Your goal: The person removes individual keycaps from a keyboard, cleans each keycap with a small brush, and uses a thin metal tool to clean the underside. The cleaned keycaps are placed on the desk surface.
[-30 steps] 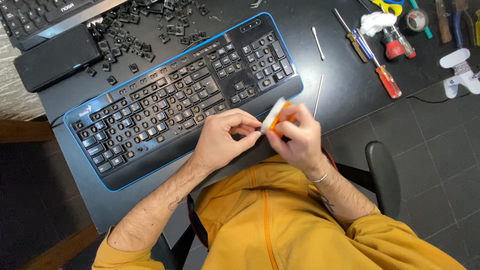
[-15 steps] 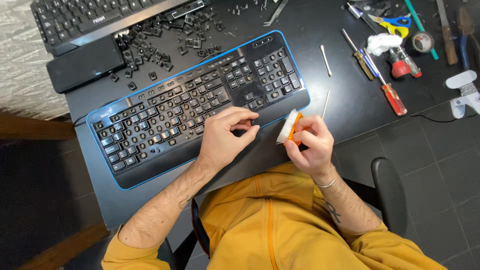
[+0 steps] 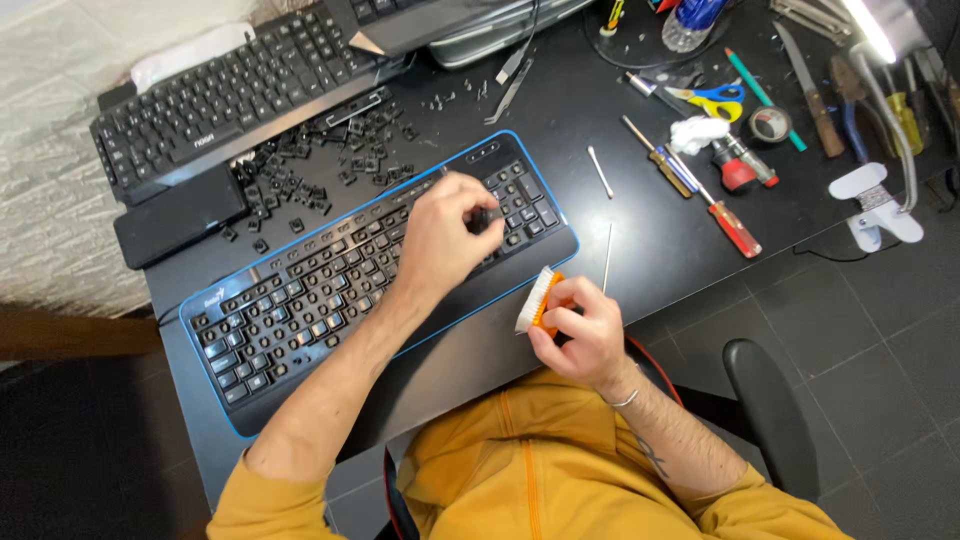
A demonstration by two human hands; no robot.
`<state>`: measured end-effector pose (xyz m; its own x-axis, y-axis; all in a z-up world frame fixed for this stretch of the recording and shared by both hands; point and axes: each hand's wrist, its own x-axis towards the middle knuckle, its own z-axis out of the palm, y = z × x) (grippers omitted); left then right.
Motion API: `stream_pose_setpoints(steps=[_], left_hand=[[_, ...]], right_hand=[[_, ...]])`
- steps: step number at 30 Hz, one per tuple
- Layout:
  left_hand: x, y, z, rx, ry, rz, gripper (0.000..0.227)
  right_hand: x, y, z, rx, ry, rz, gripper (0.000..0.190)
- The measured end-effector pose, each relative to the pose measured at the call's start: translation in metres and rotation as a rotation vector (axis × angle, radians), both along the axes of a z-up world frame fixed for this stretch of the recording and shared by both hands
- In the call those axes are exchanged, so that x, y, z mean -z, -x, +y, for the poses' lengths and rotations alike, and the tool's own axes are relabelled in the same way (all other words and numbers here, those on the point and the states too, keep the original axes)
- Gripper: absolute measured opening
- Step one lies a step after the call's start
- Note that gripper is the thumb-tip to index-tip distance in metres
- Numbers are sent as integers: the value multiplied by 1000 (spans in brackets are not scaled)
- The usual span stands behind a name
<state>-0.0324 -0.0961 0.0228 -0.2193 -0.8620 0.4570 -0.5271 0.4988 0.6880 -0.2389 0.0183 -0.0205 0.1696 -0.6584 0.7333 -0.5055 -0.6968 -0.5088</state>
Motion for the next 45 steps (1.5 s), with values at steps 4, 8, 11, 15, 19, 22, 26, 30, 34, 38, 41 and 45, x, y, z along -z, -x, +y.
stream_pose_setpoints(steps=[4,8,11,15,19,22,26,30,34,38,41,45], left_hand=[[3,14,-33,-37,-59,-36,13],[24,27,-54,-105,-97,-131,20],[24,32,-59,-109,-128,-113,18],[27,32,-65,-120,-197,-101,16],[24,33,-65,-132,-214,-123,17],[29,32,-68,-119,-214,-107,18],[33,33,-69,-131,-208,-122,17],[37,33,-73,-121,-215,-151,17],[39,35,-76,-142,-200,-169,17],[34,38,-78,-192,-256,-268,15],[33,37,-75,-189,-235,-287,14],[38,36,-75,-170,-196,-258,11]], right_hand=[[-4,-1,0,4,9,-8,28],[-5,0,-1,-3,3,-3,27],[0,1,0,-7,-11,-8,28],[0,1,1,-15,-28,6,27],[0,0,0,1,-25,23,27],[2,0,1,-1,-27,26,26],[0,0,2,-2,-32,37,25],[-3,0,1,-5,-34,46,27],[-3,0,2,2,-37,45,27],[-3,0,1,-5,-32,52,27],[-2,1,1,-9,-40,61,26],[-1,1,0,-18,-44,61,25]])
